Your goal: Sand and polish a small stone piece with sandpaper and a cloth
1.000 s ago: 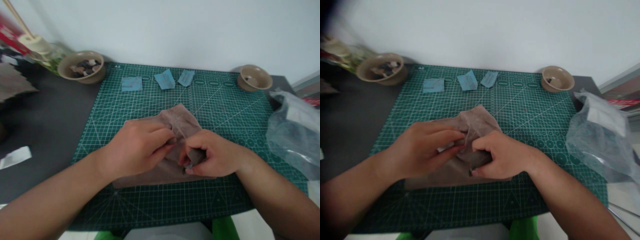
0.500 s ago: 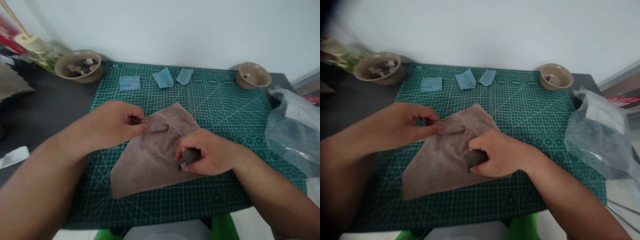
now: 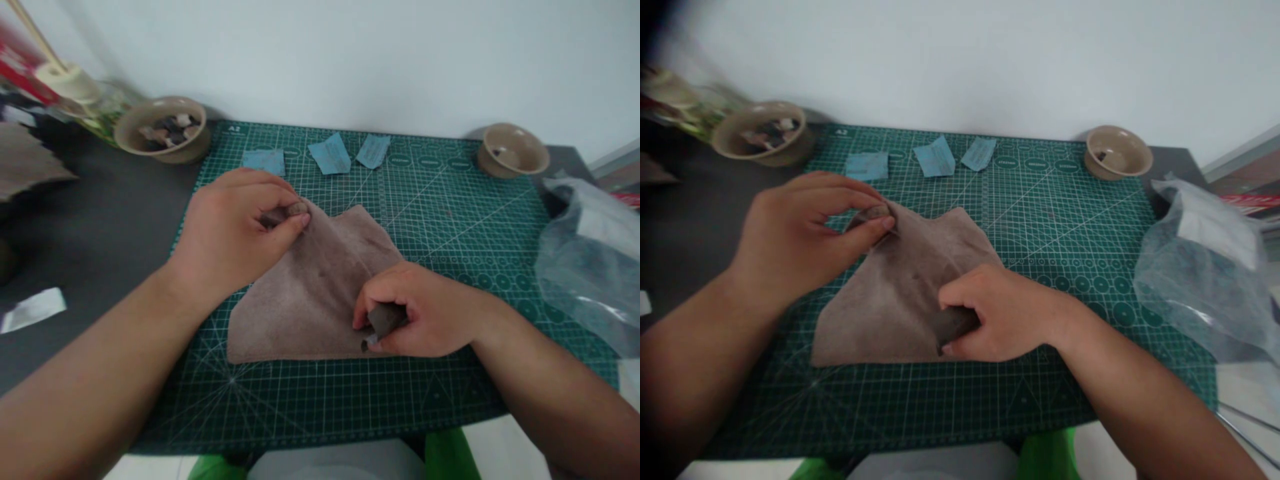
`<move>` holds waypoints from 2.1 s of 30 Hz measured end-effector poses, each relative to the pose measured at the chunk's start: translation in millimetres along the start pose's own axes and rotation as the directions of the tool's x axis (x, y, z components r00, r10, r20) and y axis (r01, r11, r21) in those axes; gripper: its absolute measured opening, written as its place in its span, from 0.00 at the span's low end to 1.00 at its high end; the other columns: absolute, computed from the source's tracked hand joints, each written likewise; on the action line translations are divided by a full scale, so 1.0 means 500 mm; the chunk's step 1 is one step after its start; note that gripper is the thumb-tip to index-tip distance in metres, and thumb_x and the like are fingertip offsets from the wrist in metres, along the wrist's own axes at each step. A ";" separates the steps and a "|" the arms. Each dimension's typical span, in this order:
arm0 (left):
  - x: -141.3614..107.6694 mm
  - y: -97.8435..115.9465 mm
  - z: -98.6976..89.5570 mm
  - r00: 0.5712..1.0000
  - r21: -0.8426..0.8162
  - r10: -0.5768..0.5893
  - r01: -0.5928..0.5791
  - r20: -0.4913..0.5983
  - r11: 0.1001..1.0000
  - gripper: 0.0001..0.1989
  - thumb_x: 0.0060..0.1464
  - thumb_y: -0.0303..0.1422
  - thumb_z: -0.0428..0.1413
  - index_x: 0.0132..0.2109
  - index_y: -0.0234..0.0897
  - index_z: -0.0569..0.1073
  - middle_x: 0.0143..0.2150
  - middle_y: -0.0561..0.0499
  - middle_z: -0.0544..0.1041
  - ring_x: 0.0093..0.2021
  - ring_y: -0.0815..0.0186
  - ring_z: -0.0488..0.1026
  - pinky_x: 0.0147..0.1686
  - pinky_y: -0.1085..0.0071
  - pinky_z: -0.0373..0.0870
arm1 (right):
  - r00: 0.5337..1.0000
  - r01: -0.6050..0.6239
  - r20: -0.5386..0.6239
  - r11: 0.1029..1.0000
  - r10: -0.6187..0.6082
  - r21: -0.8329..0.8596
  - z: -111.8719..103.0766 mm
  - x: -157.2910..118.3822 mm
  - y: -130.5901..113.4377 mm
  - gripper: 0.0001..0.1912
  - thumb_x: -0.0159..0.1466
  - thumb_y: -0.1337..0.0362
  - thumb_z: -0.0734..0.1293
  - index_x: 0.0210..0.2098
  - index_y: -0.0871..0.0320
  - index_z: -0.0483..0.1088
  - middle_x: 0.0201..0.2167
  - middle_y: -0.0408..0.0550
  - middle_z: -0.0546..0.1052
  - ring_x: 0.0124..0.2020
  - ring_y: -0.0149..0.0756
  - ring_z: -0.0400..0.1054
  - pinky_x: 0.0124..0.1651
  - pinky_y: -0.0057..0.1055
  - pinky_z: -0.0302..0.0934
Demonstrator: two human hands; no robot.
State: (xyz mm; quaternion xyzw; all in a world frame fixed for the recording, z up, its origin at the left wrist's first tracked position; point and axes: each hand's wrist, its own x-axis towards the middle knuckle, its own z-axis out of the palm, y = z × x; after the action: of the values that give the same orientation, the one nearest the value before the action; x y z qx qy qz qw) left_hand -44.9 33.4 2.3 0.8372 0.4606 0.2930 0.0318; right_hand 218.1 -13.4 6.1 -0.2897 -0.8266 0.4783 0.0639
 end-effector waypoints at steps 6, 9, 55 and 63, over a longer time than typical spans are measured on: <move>-0.011 0.009 0.003 0.983 0.060 0.150 -0.145 -0.102 0.988 0.06 0.61 0.33 0.60 0.43 0.37 0.79 0.49 0.47 0.77 0.47 0.58 0.75 0.47 0.56 0.76 | 0.983 0.138 -0.146 0.970 -0.110 0.202 0.005 -0.009 0.000 0.10 0.57 0.65 0.76 0.28 0.58 0.69 0.31 0.43 0.80 0.30 0.32 0.74 0.31 0.27 0.63; -0.021 0.025 -0.001 0.978 0.015 0.192 -0.191 -0.077 0.981 0.06 0.61 0.32 0.60 0.45 0.38 0.78 0.46 0.48 0.74 0.42 0.62 0.73 0.38 0.64 0.74 | 0.869 0.237 -0.495 0.902 -0.029 0.362 -0.004 -0.014 0.006 0.13 0.58 0.68 0.76 0.28 0.56 0.66 0.35 0.43 0.82 0.35 0.35 0.77 0.36 0.30 0.68; -0.024 0.063 0.020 0.869 -0.122 0.313 -0.288 0.384 0.950 0.09 0.64 0.31 0.54 0.39 0.36 0.79 0.51 0.42 0.76 0.50 0.52 0.74 0.51 0.51 0.75 | 0.620 -0.232 -0.784 0.959 0.018 -0.162 -0.007 -0.008 0.015 0.06 0.60 0.62 0.74 0.36 0.53 0.76 0.36 0.46 0.83 0.37 0.44 0.77 0.38 0.39 0.65; -0.040 0.071 0.012 0.923 -0.278 0.378 -0.346 0.070 0.896 0.09 0.63 0.27 0.57 0.49 0.40 0.76 0.41 0.48 0.79 0.37 0.64 0.78 0.35 0.68 0.76 | 0.833 0.085 -0.537 0.929 0.132 0.361 -0.003 -0.005 0.013 0.06 0.60 0.63 0.75 0.35 0.56 0.75 0.33 0.43 0.83 0.34 0.37 0.77 0.37 0.31 0.68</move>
State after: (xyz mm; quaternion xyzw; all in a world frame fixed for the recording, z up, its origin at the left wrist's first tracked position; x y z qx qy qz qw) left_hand -23.3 -1.5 -0.5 0.9132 0.2511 0.2998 0.1143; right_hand 223.1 -11.3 1.9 -0.4082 -0.6637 0.5220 0.3471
